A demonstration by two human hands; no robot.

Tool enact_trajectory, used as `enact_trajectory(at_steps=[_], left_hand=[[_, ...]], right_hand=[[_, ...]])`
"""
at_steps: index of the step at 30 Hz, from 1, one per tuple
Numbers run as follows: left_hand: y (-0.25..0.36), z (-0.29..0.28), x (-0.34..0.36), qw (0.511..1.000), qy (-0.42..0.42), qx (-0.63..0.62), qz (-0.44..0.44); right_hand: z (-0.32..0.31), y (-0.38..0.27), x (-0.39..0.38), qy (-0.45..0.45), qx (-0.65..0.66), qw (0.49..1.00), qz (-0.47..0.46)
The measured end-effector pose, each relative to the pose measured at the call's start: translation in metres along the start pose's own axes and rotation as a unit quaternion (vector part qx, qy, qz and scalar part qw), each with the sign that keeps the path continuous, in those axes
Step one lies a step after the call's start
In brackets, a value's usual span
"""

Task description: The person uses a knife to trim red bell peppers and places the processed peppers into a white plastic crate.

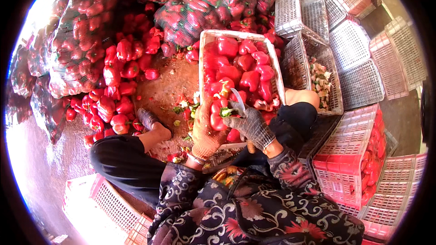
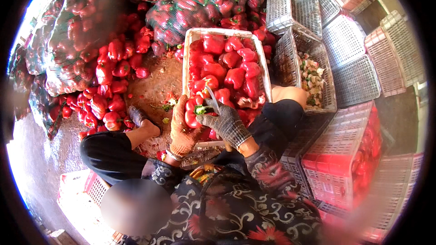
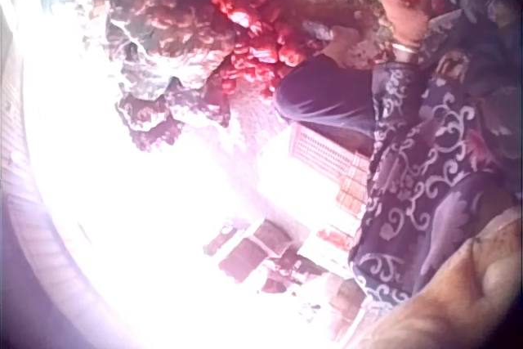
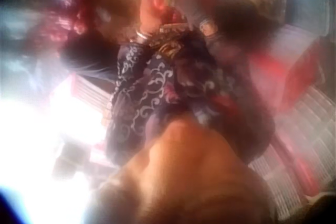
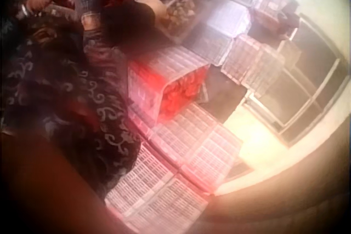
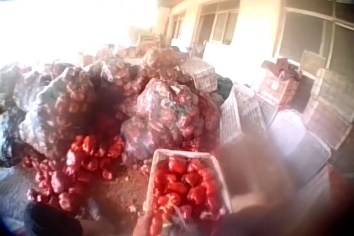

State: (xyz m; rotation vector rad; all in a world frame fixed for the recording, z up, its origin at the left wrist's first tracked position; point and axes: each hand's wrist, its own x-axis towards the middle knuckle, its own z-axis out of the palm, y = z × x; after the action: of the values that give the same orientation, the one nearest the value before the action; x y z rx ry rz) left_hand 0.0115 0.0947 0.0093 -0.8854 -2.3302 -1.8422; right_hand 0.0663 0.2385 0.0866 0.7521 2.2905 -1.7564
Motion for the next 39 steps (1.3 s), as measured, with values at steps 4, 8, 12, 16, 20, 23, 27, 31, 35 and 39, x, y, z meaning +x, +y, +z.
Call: enact_trajectory(at_steps=[4, 8, 12, 16, 20, 23, 27, 31, 35, 39], left_hand=[[0.004, -0.007, -0.004, 0.992, -0.005, 0.095, 0.082], [0.007, -0.012, -0.006, 0.998, -0.031, 0.010, 0.062], [-0.001, -0.013, -0.019, 0.989, -0.077, -0.120, -0.031], [0.003, -0.010, -0.019, 0.982, -0.119, -0.144, -0.036], [0.007, -0.015, -0.022, 0.959, -0.165, -0.201, -0.113], [0.000, -0.019, -0.025, 0.938, -0.200, -0.231, -0.161], [0.022, -0.017, -0.013, 0.925, -0.180, -0.278, -0.186], [-0.065, 0.003, -0.042, 0.700, -0.155, -0.579, -0.389], [0.018, 0.011, 0.009, 0.717, -0.085, -0.628, -0.289], [-0.014, 0.013, -0.006, 0.711, -0.038, -0.638, -0.293]], right_hand=[[0.012, 0.015, -0.003, -0.059, 0.128, 0.987, 0.078], [0.019, 0.023, -0.005, -0.033, 0.045, 0.998, 0.005], [0.014, 0.005, -0.015, -0.101, -0.020, 0.994, 0.018], [0.001, 0.005, -0.015, -0.136, -0.028, 0.990, 0.019], [-0.007, 0.012, -0.014, -0.157, -0.055, 0.986, -0.009], [-0.015, 0.013, -0.012, -0.189, -0.091, 0.976, -0.058], [-0.024, 0.018, -0.003, -0.160, -0.267, 0.925, -0.218], [-0.028, 0.022, -0.004, -0.039, -0.273, 0.864, -0.421], [-0.044, 0.031, 0.003, 0.064, -0.171, 0.885, -0.427], [-0.079, -0.009, 0.001, 0.155, -0.076, 0.914, -0.367]])
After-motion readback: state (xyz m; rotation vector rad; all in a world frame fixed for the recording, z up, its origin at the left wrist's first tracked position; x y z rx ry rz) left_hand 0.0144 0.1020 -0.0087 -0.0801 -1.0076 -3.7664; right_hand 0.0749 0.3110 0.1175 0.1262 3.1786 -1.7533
